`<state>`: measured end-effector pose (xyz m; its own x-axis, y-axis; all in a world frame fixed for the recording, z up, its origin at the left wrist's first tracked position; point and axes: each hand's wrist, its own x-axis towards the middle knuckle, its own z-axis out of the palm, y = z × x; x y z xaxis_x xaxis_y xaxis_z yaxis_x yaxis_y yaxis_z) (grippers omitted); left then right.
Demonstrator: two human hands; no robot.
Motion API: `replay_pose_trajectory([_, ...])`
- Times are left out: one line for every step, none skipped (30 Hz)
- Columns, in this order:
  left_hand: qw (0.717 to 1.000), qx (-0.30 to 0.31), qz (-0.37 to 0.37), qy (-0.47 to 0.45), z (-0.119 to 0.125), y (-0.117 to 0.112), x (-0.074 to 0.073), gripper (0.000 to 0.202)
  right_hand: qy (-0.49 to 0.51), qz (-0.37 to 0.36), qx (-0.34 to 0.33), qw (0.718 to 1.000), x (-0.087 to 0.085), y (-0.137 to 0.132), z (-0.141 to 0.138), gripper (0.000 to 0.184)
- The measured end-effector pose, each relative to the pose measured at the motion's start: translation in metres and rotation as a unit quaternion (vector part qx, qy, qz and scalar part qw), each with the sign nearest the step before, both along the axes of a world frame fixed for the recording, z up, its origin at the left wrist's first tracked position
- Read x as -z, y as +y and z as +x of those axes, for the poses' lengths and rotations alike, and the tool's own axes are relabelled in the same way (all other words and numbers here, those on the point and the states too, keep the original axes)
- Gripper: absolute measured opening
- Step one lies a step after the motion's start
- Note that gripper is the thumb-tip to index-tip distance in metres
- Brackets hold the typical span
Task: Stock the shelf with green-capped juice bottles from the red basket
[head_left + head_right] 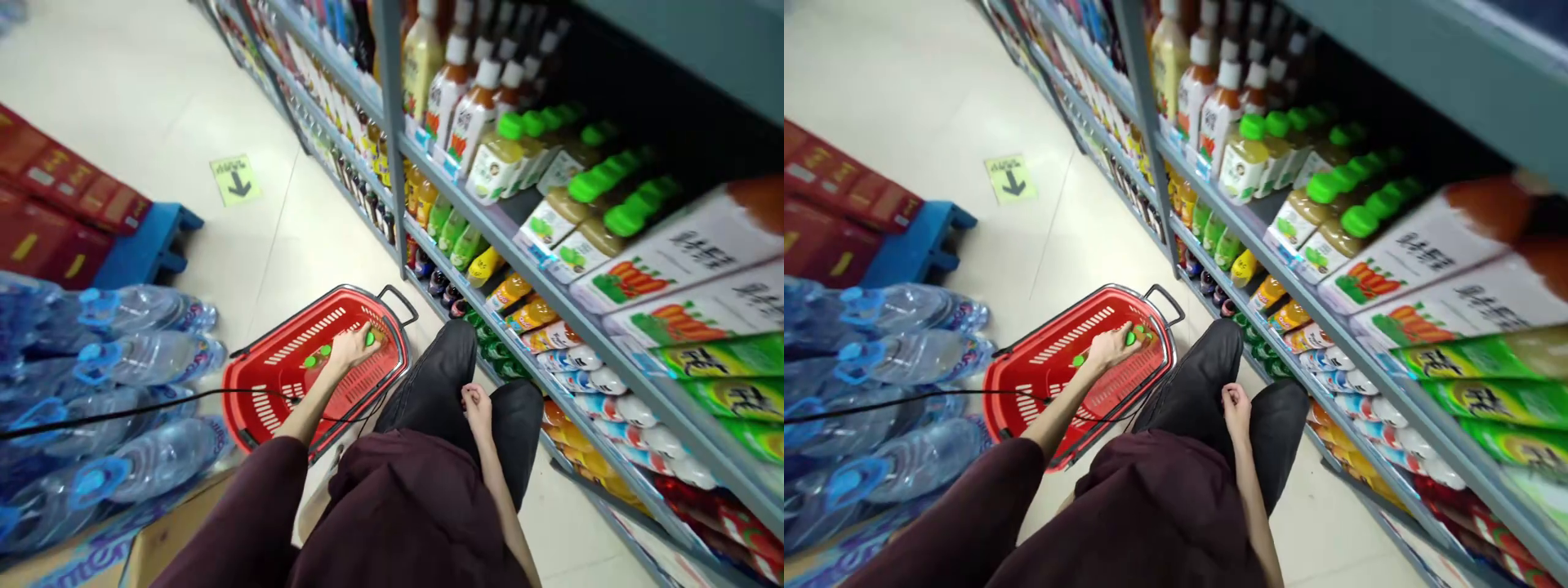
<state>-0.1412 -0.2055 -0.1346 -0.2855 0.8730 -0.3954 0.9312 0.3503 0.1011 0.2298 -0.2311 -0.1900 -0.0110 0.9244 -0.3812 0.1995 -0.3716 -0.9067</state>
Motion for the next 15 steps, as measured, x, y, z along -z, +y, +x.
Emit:
replay_pose_trajectory([0.999,0.011,0.028,0.011,0.009,0.004,-0.017,0.053,0.01,0.008,0.003,1.0,-0.001,0.0,0.0,0.03])
replay_pose_trajectory([0.998,0.021,0.051,0.02,0.019,0.008,-0.034,0.051,0.02,0.016,0.007,1.0,-0.002,0.0,0.001,0.029])
replay_pose_trajectory([0.997,0.032,0.07,0.027,0.03,0.012,-0.05,0.048,0.03,0.025,0.012,0.999,-0.004,0.001,0.001,0.028])
replay_pose_trajectory([0.995,0.045,0.086,0.034,0.042,0.015,-0.066,0.046,0.039,0.035,0.018,0.998,-0.006,0.001,0.001,0.026])
replay_pose_trajectory([0.992,0.062,0.098,0.04,0.055,0.018,-0.082,0.045,0.048,0.046,0.026,0.997,-0.008,0.002,0.0,0.026])
replay_pose_trajectory([0.99,0.083,0.108,0.043,0.069,0.021,-0.096,0.043,0.057,0.057,0.032,0.996,-0.01,0.002,0.0,0.027])
replay_pose_trajectory([0.986,0.112,0.116,0.041,0.084,0.022,-0.109,0.042,0.065,0.069,0.034,0.995,-0.012,0.003,-0.001,0.033])
replay_pose_trajectory([0.981,0.144,0.122,0.034,0.1,0.022,-0.12,0.041,0.073,0.082,0.033,0.993,-0.014,0.003,-0.003,0.043])
replay_pose_trajectory([0.976,0.178,0.126,0.022,0.117,0.02,-0.128,0.04,0.082,0.095,0.03,0.992,-0.016,0.003,-0.004,0.055])
replay_pose_trajectory([0.97,0.207,0.13,0.009,0.134,0.018,-0.134,0.039,0.09,0.109,0.024,0.99,-0.017,0.002,-0.006,0.068])
replay_pose_trajectory([0.962,0.235,0.137,-0.01,0.151,0.015,-0.137,0.038,0.1,0.124,0.018,0.987,-0.019,0.002,-0.007,0.078])
replay_pose_trajectory([0.955,0.258,0.146,-0.034,0.167,0.011,-0.137,0.037,0.109,0.141,0.015,0.984,-0.02,0.002,-0.008,0.085])
replay_pose_trajectory([0.945,0.28,0.153,-0.066,0.184,0.007,-0.134,0.036,0.12,0.159,0.014,0.98,-0.022,0.002,-0.008,0.087])
replay_pose_trajectory([0.933,0.306,0.161,-0.104,0.199,0.003,-0.128,0.033,0.129,0.178,0.014,0.975,-0.023,0.003,-0.008,0.084])
replay_pose_trajectory([0.919,0.329,0.167,-0.136,0.213,0.0,-0.119,0.033,0.136,0.195,0.015,0.971,-0.024,0.003,-0.007,0.075])
